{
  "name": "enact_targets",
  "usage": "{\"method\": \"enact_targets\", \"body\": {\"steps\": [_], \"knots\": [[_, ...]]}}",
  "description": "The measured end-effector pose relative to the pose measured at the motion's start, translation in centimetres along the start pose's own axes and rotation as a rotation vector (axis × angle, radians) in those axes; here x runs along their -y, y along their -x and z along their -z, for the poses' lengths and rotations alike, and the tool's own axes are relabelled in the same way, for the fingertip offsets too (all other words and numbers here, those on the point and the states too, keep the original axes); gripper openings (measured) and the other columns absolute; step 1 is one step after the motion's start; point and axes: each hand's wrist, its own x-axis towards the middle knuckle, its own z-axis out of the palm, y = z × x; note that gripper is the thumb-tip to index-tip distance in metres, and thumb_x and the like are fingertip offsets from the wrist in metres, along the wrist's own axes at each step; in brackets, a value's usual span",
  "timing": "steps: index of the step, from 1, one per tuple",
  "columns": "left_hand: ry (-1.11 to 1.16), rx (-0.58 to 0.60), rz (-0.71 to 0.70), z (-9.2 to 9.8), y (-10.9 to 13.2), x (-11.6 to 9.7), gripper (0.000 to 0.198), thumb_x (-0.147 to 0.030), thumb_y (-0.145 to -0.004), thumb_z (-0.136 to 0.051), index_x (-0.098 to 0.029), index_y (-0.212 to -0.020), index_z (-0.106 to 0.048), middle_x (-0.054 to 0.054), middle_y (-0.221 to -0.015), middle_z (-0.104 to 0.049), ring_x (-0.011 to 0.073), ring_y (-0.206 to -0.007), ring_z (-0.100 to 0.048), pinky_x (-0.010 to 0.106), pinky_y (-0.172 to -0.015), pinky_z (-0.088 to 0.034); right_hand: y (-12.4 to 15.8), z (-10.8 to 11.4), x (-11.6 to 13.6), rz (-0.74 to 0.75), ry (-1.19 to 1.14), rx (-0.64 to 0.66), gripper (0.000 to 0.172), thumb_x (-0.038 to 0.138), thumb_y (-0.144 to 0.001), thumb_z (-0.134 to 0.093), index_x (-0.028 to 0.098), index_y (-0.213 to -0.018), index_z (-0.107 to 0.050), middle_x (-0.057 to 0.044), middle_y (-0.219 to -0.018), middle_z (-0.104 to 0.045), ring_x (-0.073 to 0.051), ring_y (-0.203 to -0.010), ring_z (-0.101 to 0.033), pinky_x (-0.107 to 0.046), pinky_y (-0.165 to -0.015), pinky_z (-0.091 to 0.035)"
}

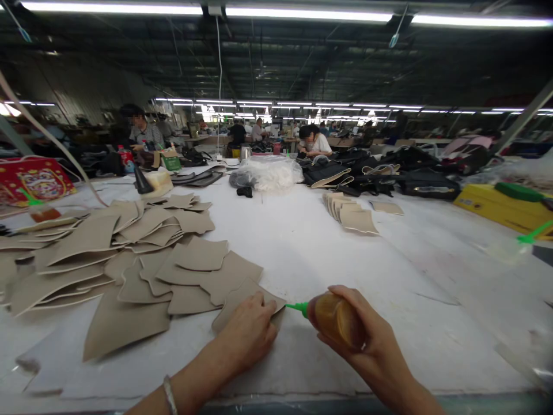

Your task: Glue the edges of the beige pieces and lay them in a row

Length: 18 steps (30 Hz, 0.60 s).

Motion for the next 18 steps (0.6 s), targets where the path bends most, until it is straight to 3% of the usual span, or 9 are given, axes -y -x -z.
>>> {"method": "enact_targets", "body": {"steps": [7,12,18], "knots": [[0.019,0.021,0.017,0.0,0.1,0.2,0.026,-0.02,-0.08,-0.038,-0.022,-0.094,-0.06,0.006,-0.091,-0.056,0.018,-0.076,-0.056,0.029,-0.071,-0.042,-0.2,-0.2,-0.3,-0.057,0.013,0.03,0.05,0.032,-0.078,-0.07,0.031,-0.121,-0.045,-0.001,-0.114,-0.055,-0.019,-0.1,-0.056,-0.025,-0.086,-0.045],[0.037,0.055,0.0,0.0,0.2,1.0,0.03,-0.022,-0.082,-0.036,-0.025,-0.102,-0.058,0.004,-0.086,-0.057,0.0183,-0.073,-0.057,0.029,-0.068,-0.041,0.0,-0.4,-1.0,-0.127,-0.017,-0.027,0.051,0.036,-0.077,-0.071,0.029,-0.121,-0.045,-0.002,-0.114,-0.056,-0.019,-0.098,-0.057,-0.027,-0.086,-0.045],[0.052,0.098,-0.006,0.6,0.3,1.2,0.036,-0.023,-0.084,-0.035,-0.029,-0.112,-0.057,0.004,-0.086,-0.059,0.0192,-0.077,-0.059,0.029,-0.07,-0.041,0.4,-0.6,-1.1,-0.186,-0.033,-0.002,0.051,0.039,-0.076,-0.072,0.028,-0.119,-0.047,-0.002,-0.111,-0.059,-0.02,-0.095,-0.059,-0.027,-0.081,-0.048]]}}
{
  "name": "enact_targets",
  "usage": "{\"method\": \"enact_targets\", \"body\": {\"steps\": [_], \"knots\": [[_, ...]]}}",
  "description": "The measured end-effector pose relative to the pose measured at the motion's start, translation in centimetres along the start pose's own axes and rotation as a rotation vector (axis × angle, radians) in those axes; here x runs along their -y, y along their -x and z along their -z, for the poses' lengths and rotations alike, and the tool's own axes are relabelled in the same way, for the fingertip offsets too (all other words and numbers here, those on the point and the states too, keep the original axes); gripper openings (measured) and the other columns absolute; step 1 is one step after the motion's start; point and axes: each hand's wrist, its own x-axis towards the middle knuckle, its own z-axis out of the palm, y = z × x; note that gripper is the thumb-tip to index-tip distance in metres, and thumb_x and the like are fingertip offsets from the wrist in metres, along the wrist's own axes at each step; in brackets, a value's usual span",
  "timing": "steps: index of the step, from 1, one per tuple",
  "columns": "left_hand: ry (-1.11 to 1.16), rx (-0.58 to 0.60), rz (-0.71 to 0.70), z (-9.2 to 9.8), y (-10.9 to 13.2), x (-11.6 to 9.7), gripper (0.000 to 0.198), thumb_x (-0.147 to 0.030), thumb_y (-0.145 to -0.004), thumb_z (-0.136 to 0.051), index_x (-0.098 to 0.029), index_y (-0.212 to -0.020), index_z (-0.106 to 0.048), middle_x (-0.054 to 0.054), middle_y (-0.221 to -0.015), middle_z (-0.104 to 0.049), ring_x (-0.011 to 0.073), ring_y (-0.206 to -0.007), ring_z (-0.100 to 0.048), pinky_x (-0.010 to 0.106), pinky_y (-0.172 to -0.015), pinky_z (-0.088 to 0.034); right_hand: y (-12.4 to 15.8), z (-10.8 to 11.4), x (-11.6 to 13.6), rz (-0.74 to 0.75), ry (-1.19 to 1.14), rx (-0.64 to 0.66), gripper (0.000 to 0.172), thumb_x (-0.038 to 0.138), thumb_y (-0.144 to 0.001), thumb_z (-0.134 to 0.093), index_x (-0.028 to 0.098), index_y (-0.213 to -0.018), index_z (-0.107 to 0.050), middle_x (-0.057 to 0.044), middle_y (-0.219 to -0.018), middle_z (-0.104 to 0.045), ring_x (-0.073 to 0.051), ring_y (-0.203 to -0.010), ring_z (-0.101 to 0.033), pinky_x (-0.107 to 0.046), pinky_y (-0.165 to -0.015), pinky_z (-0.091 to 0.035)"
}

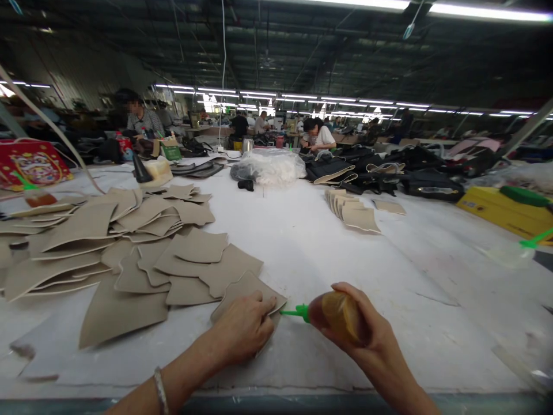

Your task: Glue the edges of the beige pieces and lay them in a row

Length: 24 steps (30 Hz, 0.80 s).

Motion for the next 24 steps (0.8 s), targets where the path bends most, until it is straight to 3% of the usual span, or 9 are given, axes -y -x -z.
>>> {"method": "enact_targets", "body": {"steps": [4,10,15,21,24], "knots": [[0.008,0.012,0.008,0.1,0.1,-0.1,0.039,-0.024,-0.085,-0.034,-0.03,-0.117,-0.057,0.004,-0.087,-0.059,0.0192,-0.079,-0.06,0.029,-0.071,-0.041,-0.1,0.1,0.0,-0.009,0.008,-0.041,0.05,0.038,-0.077,-0.071,0.027,-0.119,-0.048,-0.003,-0.113,-0.058,-0.022,-0.098,-0.058,-0.029,-0.086,-0.046],[0.014,-0.009,-0.016,-0.4,0.1,0.3,0.043,-0.024,-0.084,-0.036,-0.034,-0.121,-0.054,0.003,-0.087,-0.058,0.0191,-0.078,-0.06,0.029,-0.071,-0.041,0.2,0.1,0.0,-0.024,-0.047,0.007,0.049,0.038,-0.076,-0.071,0.027,-0.118,-0.048,-0.003,-0.113,-0.058,-0.021,-0.098,-0.058,-0.026,-0.082,-0.048],[0.037,-0.033,-0.026,-0.9,0.3,0.6,0.041,-0.026,-0.085,-0.036,-0.033,-0.122,-0.053,0.002,-0.087,-0.057,0.0185,-0.077,-0.06,0.028,-0.071,-0.041,0.2,-0.1,-0.3,-0.038,-0.045,-0.06,0.049,0.038,-0.076,-0.071,0.027,-0.118,-0.048,-0.002,-0.113,-0.056,-0.022,-0.1,-0.056,-0.029,-0.086,-0.045],[0.066,-0.013,-0.018,-0.9,0.3,0.8,0.045,-0.026,-0.086,-0.036,-0.032,-0.129,-0.048,0.003,-0.095,-0.058,0.0187,-0.083,-0.06,0.028,-0.076,-0.042,0.7,-0.4,-0.7,-0.087,-0.115,0.0,0.051,0.038,-0.075,-0.072,0.026,-0.118,-0.048,-0.002,-0.108,-0.057,-0.021,-0.095,-0.058,-0.027,-0.082,-0.048],[0.067,-0.011,-0.018,-0.9,0.4,0.8,0.045,-0.027,-0.087,-0.035,-0.033,-0.13,-0.047,0.003,-0.095,-0.057,0.0188,-0.085,-0.06,0.028,-0.077,-0.042,0.9,-0.4,-0.8,-0.094,-0.117,-0.047,0.05,0.038,-0.075,-0.071,0.027,-0.118,-0.048,-0.002,-0.11,-0.056,-0.022,-0.098,-0.056,-0.028,-0.085,-0.046]]}}
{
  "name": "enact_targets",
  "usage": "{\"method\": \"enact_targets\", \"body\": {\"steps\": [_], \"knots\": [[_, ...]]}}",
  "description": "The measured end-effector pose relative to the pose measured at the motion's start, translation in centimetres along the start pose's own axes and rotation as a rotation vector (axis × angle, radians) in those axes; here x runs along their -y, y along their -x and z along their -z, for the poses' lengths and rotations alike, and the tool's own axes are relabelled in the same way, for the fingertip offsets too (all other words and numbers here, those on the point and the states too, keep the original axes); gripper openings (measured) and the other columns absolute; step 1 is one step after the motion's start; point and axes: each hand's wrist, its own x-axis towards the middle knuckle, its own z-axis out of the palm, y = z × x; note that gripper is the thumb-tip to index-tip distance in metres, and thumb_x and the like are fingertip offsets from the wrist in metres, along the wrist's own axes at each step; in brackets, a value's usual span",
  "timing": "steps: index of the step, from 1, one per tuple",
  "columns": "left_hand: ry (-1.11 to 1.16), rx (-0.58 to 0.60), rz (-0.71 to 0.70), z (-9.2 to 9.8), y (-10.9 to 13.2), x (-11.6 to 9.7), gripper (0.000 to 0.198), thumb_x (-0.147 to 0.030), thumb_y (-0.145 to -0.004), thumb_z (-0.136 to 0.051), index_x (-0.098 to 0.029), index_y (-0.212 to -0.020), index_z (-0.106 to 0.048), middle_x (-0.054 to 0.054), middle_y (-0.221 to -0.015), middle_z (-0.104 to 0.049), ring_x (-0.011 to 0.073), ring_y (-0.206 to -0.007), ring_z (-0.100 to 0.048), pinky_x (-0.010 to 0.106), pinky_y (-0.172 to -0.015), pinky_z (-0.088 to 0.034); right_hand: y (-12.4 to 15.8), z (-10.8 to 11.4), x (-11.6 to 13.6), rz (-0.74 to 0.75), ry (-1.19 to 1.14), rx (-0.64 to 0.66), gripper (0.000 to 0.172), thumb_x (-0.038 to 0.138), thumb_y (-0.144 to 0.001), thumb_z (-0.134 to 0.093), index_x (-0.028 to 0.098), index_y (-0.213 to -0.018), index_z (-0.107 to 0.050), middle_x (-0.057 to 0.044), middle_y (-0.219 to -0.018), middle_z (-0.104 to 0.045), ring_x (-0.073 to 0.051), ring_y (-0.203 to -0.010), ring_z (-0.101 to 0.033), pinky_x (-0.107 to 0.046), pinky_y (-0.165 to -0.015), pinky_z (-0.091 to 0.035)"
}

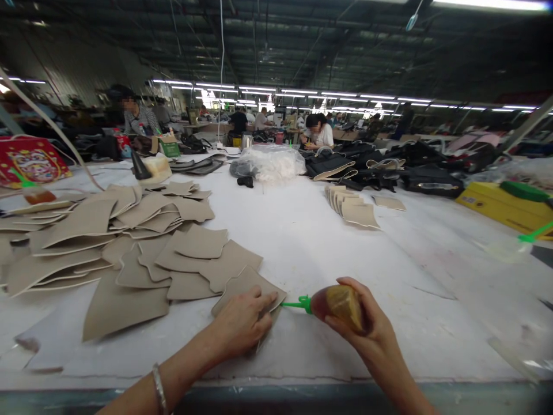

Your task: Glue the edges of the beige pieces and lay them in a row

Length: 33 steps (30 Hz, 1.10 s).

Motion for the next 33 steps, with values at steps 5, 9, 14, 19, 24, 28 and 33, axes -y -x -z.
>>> {"method": "enact_targets", "body": {"steps": [5,9,14,19,24,28,33], "knots": [[0.014,0.013,0.029,0.0,0.2,-0.1,0.046,-0.029,-0.089,-0.034,-0.031,-0.133,-0.045,0.003,-0.099,-0.057,0.0176,-0.086,-0.06,0.027,-0.079,-0.042,1.0,-0.2,0.3,-0.042,-0.092,0.138,0.055,0.036,-0.072,-0.073,0.025,-0.119,-0.048,-0.005,-0.11,-0.058,-0.023,-0.094,-0.059,-0.028,-0.079,-0.05],[0.013,0.018,0.021,0.1,0.4,0.0,0.045,-0.03,-0.09,-0.031,-0.03,-0.134,-0.044,0.004,-0.099,-0.056,0.0178,-0.086,-0.059,0.027,-0.079,-0.042,1.7,-0.3,0.4,-0.077,-0.079,0.059,0.053,0.038,-0.073,-0.073,0.026,-0.119,-0.048,-0.004,-0.109,-0.058,-0.023,-0.095,-0.058,-0.03,-0.086,-0.047],[0.043,0.02,0.01,-0.1,0.5,0.2,0.045,-0.033,-0.091,-0.032,-0.03,-0.135,-0.043,0.004,-0.101,-0.056,0.0179,-0.089,-0.059,0.028,-0.081,-0.042,2.4,-0.7,0.6,-0.109,-0.203,0.143,0.057,0.037,-0.069,-0.075,0.028,-0.119,-0.049,-0.002,-0.11,-0.058,-0.022,-0.095,-0.058,-0.026,-0.08,-0.048],[0.037,0.035,0.033,0.0,0.6,0.1,0.045,-0.035,-0.091,-0.033,-0.03,-0.135,-0.043,0.004,-0.102,-0.056,0.0182,-0.091,-0.058,0.028,-0.082,-0.041,2.6,-0.9,0.6,-0.136,-0.159,0.09,0.056,0.037,-0.071,-0.074,0.027,-0.119,-0.048,-0.003,-0.108,-0.058,-0.023,-0.095,-0.058,-0.03,-0.087,-0.045],[0.035,0.021,0.018,-0.2,0.7,0.1,0.046,-0.033,-0.09,-0.035,-0.029,-0.135,-0.043,0.004,-0.102,-0.055,0.0181,-0.089,-0.059,0.028,-0.081,-0.042,2.9,-0.9,0.4,-0.113,-0.24,0.15,0.06,0.038,-0.066,-0.077,0.025,-0.118,-0.05,-0.005,-0.111,-0.058,-0.026,-0.097,-0.058,-0.029,-0.08,-0.049],[0.032,0.002,0.015,-0.3,0.6,0.1,0.044,-0.033,-0.09,-0.034,-0.029,-0.133,-0.044,0.004,-0.1,-0.055,0.0183,-0.087,-0.059,0.028,-0.08,-0.042,2.2,-0.1,-0.1,-0.05,-0.094,0.05,0.053,0.036,-0.07,-0.075,0.026,-0.116,-0.051,-0.004,-0.109,-0.058,-0.022,-0.095,-0.058,-0.027,-0.083,-0.048],[0.063,0.0,0.017,-0.2,0.6,0.1,0.044,-0.032,-0.091,-0.034,-0.03,-0.134,-0.045,0.004,-0.099,-0.055,0.0173,-0.086,-0.06,0.028,-0.08,-0.043,2.2,0.3,-0.6,0.058,-0.083,0.082,0.056,0.034,-0.069,-0.077,0.029,-0.118,-0.05,-0.002,-0.108,-0.059,-0.021,-0.092,-0.061,-0.023,-0.078,-0.05]]}}
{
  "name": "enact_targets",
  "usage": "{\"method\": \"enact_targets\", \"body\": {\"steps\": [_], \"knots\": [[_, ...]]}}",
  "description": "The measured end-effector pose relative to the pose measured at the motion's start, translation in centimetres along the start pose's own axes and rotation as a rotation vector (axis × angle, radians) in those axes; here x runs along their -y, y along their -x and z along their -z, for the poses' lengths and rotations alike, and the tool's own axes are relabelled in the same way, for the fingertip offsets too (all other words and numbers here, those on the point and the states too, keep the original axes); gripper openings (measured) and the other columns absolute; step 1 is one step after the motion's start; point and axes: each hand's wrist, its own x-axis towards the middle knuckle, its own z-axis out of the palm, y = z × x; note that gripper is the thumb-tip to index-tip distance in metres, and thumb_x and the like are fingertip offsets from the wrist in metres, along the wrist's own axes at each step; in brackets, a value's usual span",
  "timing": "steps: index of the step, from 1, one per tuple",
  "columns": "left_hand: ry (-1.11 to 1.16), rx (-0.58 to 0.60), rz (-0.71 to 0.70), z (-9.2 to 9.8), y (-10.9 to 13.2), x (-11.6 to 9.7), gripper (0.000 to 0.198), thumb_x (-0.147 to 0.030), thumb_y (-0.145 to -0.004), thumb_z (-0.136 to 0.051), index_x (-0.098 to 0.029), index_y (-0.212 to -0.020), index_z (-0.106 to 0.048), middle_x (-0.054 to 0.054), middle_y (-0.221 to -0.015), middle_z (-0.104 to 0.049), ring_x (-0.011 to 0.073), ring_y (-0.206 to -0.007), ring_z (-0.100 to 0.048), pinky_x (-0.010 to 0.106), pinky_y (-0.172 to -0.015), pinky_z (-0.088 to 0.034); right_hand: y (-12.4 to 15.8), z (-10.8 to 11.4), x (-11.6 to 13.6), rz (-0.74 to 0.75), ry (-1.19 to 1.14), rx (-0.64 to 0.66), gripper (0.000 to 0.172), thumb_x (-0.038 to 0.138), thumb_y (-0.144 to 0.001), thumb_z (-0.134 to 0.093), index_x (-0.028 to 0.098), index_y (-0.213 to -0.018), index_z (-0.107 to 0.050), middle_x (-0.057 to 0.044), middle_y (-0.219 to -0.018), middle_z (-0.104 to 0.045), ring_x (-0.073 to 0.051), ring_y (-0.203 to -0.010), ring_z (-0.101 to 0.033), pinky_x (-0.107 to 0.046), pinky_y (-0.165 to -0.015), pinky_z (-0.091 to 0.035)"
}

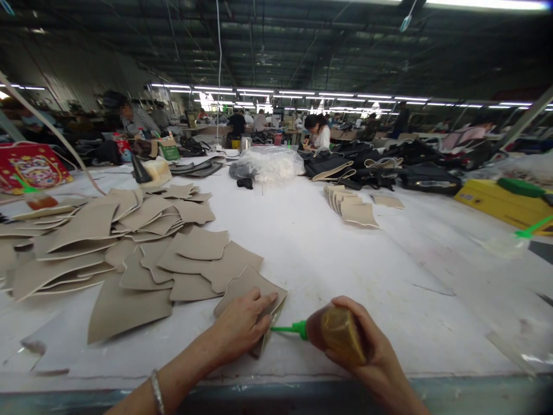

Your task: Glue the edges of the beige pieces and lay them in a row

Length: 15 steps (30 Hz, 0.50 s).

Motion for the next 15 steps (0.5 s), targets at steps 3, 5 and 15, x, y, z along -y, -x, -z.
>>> {"method": "enact_targets", "body": {"steps": [3,5,15], "knots": [[0.003,-0.006,-0.008,-0.1,0.0,0.1,0.045,-0.032,-0.091,-0.034,-0.03,-0.134,-0.044,0.004,-0.1,-0.055,0.0175,-0.087,-0.06,0.028,-0.081,-0.043,0.3,-0.2,0.1,0.024,0.006,0.028,0.055,0.032,-0.067,-0.078,0.029,-0.116,-0.052,-0.003,-0.11,-0.06,-0.022,-0.097,-0.061,-0.024,-0.081,-0.05],[-0.005,-0.007,-0.012,-0.2,0.0,0.1,0.045,-0.032,-0.091,-0.034,-0.03,-0.135,-0.043,0.004,-0.1,-0.055,0.0179,-0.087,-0.059,0.029,-0.08,-0.043,0.2,-0.2,0.1,0.001,0.033,-0.034,0.051,0.032,-0.069,-0.077,0.029,-0.114,-0.053,-0.003,-0.11,-0.06,-0.022,-0.097,-0.06,-0.023,-0.08,-0.05],[-0.002,0.004,-0.009,-0.1,0.0,0.0,0.046,-0.033,-0.091,-0.032,-0.027,-0.135,-0.043,0.005,-0.1,-0.055,0.0188,-0.087,-0.059,0.029,-0.08,-0.042,1.2,-1.5,-0.2,-0.116,-0.119,-0.029,0.057,0.033,-0.067,-0.078,0.03,-0.117,-0.052,-0.002,-0.111,-0.057,-0.021,-0.1,-0.056,-0.024,-0.086,-0.045]]}}
